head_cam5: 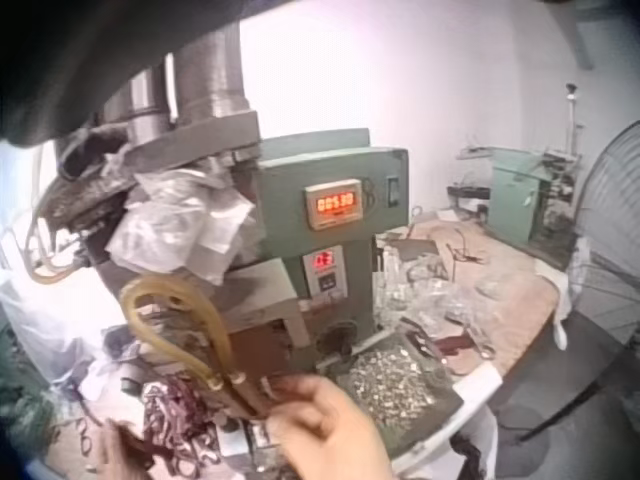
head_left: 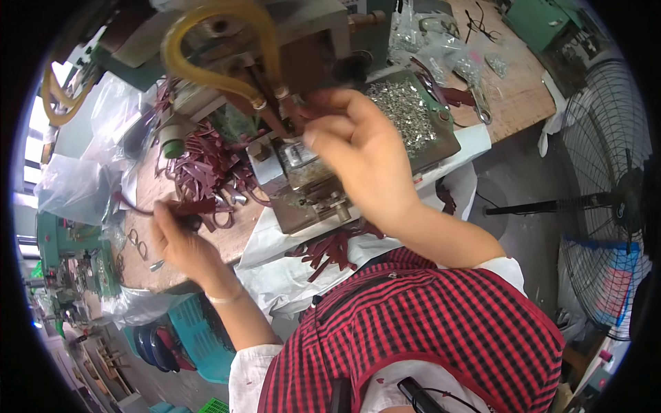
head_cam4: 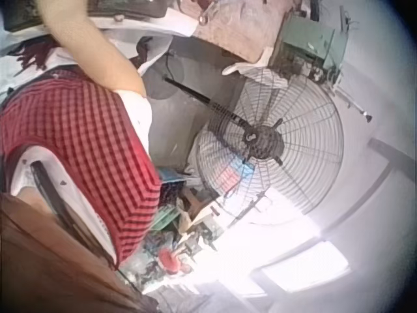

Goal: The person repeatedly picks up reddish-brown leather straps and small metal buckles from a workbench, inserts the buckles into the straps, and uses a press machine to secure them. The finished parts are placed into a pile on the table.

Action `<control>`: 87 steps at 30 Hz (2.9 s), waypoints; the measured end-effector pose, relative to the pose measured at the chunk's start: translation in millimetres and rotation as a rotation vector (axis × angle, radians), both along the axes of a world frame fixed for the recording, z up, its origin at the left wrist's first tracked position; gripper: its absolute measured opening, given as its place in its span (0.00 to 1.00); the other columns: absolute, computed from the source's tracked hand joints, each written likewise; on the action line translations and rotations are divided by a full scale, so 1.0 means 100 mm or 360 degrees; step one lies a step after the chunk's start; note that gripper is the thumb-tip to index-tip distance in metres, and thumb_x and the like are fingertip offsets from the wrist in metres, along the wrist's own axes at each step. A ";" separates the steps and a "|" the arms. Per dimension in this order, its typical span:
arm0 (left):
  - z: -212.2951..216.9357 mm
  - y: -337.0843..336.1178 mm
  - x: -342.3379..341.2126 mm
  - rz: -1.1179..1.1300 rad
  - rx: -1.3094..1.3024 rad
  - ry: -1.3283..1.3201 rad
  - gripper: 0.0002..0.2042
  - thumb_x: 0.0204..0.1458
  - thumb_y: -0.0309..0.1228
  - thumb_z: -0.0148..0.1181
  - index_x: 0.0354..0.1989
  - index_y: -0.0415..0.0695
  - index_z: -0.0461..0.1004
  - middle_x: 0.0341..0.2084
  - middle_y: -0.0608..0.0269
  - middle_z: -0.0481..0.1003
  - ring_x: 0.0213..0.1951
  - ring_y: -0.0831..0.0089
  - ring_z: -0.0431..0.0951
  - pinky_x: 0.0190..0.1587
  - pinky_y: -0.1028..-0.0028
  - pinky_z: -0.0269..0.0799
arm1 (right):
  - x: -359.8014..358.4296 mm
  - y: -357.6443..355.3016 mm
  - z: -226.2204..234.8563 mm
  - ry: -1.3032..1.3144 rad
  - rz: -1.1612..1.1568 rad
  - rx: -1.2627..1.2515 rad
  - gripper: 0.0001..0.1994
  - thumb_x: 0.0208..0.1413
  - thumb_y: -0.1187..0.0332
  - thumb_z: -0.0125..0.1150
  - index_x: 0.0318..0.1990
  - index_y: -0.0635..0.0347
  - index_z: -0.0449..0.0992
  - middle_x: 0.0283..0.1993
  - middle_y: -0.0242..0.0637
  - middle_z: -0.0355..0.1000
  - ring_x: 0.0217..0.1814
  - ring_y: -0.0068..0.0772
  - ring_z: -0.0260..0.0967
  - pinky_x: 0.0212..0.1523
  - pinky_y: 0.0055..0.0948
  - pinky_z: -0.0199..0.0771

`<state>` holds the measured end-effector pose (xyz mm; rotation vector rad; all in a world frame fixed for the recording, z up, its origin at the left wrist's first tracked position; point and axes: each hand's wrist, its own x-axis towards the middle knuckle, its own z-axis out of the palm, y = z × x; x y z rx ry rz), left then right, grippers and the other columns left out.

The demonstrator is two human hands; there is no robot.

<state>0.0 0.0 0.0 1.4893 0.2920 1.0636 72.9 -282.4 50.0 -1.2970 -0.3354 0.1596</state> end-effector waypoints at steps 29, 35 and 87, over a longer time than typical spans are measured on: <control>0.09 -1.01 -0.32 -0.0447 0.1652 -0.0066 0.16 0.42 0.28 0.76 0.43 0.45 0.84 0.44 0.55 0.84 0.38 0.67 0.84 0.37 0.71 0.78 | 0.58 -1.16 -1.14 -0.0675 -0.1150 -0.1303 0.10 0.62 0.67 0.66 0.44 0.64 0.81 0.40 0.40 0.81 0.40 0.33 0.77 0.47 0.31 0.74; -0.74 0.22 -0.47 0.0003 0.2001 0.1247 0.10 0.43 0.23 0.67 0.36 0.39 0.80 0.43 0.52 0.74 0.49 0.53 0.74 0.52 0.57 0.72 | 0.46 -1.13 -1.13 -0.0616 -0.1057 -0.1197 0.08 0.63 0.69 0.66 0.43 0.65 0.81 0.38 0.32 0.80 0.39 0.21 0.73 0.44 0.22 0.72; 0.17 -1.32 0.17 -0.0423 0.2050 -0.0554 0.11 0.45 0.29 0.78 0.33 0.45 0.80 0.34 0.58 0.82 0.21 0.77 0.75 0.20 0.77 0.65 | 0.63 -0.97 -1.17 -0.1131 -0.1076 -0.1686 0.09 0.48 0.70 0.71 0.38 0.60 0.83 0.54 0.49 0.77 0.64 0.54 0.70 0.62 0.47 0.70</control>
